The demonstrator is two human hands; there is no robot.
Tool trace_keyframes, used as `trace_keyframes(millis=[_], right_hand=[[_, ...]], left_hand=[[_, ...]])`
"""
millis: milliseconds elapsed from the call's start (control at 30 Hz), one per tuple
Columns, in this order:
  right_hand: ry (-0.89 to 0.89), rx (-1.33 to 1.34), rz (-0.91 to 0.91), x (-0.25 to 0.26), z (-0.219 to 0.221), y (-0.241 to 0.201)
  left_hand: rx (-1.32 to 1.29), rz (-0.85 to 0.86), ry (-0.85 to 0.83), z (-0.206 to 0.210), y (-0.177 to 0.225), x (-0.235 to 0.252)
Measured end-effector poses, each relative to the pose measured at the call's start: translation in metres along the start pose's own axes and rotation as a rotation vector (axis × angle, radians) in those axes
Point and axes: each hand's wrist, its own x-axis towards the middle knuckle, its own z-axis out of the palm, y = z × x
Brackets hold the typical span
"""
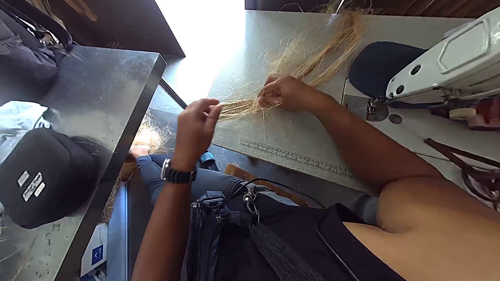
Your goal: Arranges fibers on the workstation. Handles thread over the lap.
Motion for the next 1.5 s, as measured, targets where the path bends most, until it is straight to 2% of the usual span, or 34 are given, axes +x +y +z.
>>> trace_keyframes(millis=[233,367,433,567,700,833,1067,1167,1333,1500], right_hand=[[-0.043,-0.033,-0.049,0.001,0.0,-0.007],[-0.047,-0.039,-0.051,0.002,0.002,-0.006],[-0.031,-0.036,-0.044,0.002,0.004,-0.001],[-0.006,0.004,-0.006,0.007,0.006,0.005],[0.04,0.034,-0.014,0.01,0.009,0.011],[0.057,0.008,-0.001,0.012,0.011,0.013],[0.053,-0.036,0.007,0.014,0.012,0.014],[0.064,-0.013,-0.004,0.015,0.013,0.014],[0.077,-0.016,-0.007,0.015,0.013,0.014],[0.091,-0.02,0.007,0.014,0.012,0.014]], left_hand=[[0.045,0.067,-0.166,0.035,0.027,0.041],[-0.015,0.076,-0.133,0.032,0.015,0.039],[-0.239,-0.028,-0.089,0.026,0.001,0.032],[-0.856,-0.248,0.055,0.014,-0.019,0.007],[-1.079,-0.327,0.2,0.001,-0.028,-0.01],[-1.216,-0.329,0.271,-0.015,-0.038,-0.035],[-1.274,-0.262,0.395,-0.058,-0.066,-0.071],[-1.286,-0.287,0.519,-0.083,-0.071,-0.095],[-1.175,-0.34,0.711,-0.126,-0.082,-0.155],[-1.064,-0.391,0.954,-0.159,-0.098,-0.238]])
